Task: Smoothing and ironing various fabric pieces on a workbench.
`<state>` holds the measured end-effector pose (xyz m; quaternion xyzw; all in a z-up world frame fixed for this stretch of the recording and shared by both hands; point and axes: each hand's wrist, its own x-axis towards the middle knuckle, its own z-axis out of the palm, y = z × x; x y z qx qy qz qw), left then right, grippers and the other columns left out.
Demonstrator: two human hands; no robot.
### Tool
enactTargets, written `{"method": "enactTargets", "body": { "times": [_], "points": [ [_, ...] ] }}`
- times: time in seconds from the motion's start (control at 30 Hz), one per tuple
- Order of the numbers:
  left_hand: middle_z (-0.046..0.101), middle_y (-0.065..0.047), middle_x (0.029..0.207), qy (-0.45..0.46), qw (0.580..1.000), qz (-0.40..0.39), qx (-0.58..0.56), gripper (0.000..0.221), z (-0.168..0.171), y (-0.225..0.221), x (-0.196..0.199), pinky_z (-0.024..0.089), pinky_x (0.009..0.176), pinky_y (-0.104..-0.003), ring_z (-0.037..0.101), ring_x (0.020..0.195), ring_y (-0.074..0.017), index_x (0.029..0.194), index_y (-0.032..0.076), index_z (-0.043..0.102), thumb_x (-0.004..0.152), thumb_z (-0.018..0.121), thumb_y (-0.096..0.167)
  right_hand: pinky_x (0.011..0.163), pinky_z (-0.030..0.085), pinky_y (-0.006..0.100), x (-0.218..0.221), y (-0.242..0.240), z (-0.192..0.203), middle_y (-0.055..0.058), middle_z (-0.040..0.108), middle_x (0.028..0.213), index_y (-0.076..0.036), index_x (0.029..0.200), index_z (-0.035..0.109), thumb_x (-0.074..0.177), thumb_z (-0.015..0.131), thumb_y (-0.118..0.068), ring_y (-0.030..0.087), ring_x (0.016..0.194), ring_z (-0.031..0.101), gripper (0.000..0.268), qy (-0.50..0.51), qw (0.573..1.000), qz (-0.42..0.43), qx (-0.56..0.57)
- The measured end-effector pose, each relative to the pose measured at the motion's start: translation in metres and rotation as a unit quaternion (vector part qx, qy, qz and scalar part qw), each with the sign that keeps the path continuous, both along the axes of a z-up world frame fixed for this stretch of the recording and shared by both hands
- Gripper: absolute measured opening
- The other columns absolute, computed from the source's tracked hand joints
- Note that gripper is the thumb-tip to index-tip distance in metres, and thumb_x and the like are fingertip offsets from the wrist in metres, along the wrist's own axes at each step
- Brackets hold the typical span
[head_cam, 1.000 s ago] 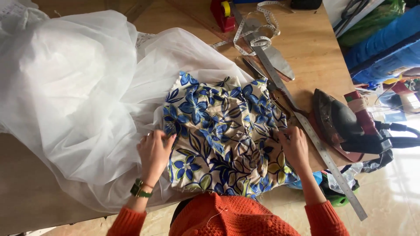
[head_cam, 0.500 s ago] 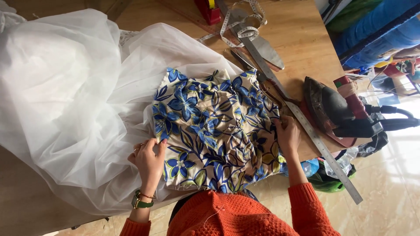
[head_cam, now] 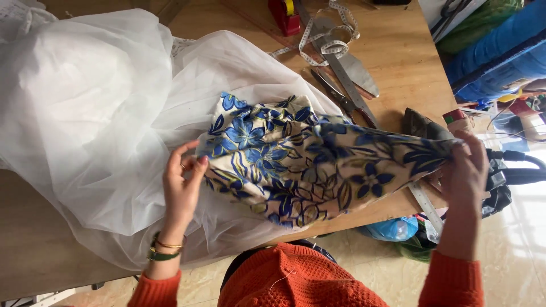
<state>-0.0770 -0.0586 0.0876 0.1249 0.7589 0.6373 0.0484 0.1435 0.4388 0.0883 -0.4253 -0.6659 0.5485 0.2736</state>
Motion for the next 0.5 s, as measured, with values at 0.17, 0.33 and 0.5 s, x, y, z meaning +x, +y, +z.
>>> {"method": "enactTargets", "body": {
  "times": [0.17, 0.33, 0.5],
  "points": [
    [0.069, 0.002, 0.094, -0.03, 0.998, -0.05, 0.026, 0.021, 0.03, -0.007, -0.037, 0.044, 0.071, -0.016, 0.051, 0.078, -0.0033, 0.117, 0.008, 0.073, 0.098, 0.068, 0.013, 0.064, 0.031, 0.03, 0.02, 0.042, 0.041, 0.007, 0.048, 0.091, -0.007, 0.139, 0.065, 0.107, 0.048, -0.005, 0.015, 0.073, 0.043, 0.036, -0.063, 0.977, 0.091, 0.183],
    [0.075, -0.002, 0.11, 0.003, 0.997, -0.07, -0.043, 0.028, 0.076, 0.0, -0.053, 0.053, 0.079, -0.017, 0.058, 0.082, -0.0044, 0.116, 0.005, 0.073, 0.088, 0.077, 0.009, 0.089, 0.05, 0.048, 0.039, 0.119, 0.035, 0.034, 0.058, 0.133, 0.014, 0.149, 0.056, 0.12, 0.055, 0.006, 0.043, 0.109, 0.059, 0.03, -0.131, 0.929, 0.128, 0.323],
    [0.074, -0.003, 0.094, 0.377, 0.899, -0.075, -0.208, 0.009, 0.071, 0.019, -0.096, 0.046, 0.084, -0.034, 0.058, 0.094, -0.024, 0.098, 0.007, 0.077, 0.094, 0.084, 0.003, 0.097, 0.051, 0.038, 0.038, 0.166, 0.033, 0.022, 0.057, 0.12, 0.009, 0.127, 0.061, 0.131, 0.055, 0.001, 0.036, 0.111, 0.058, 0.01, -0.171, 0.907, 0.131, 0.362]
  ]
}}
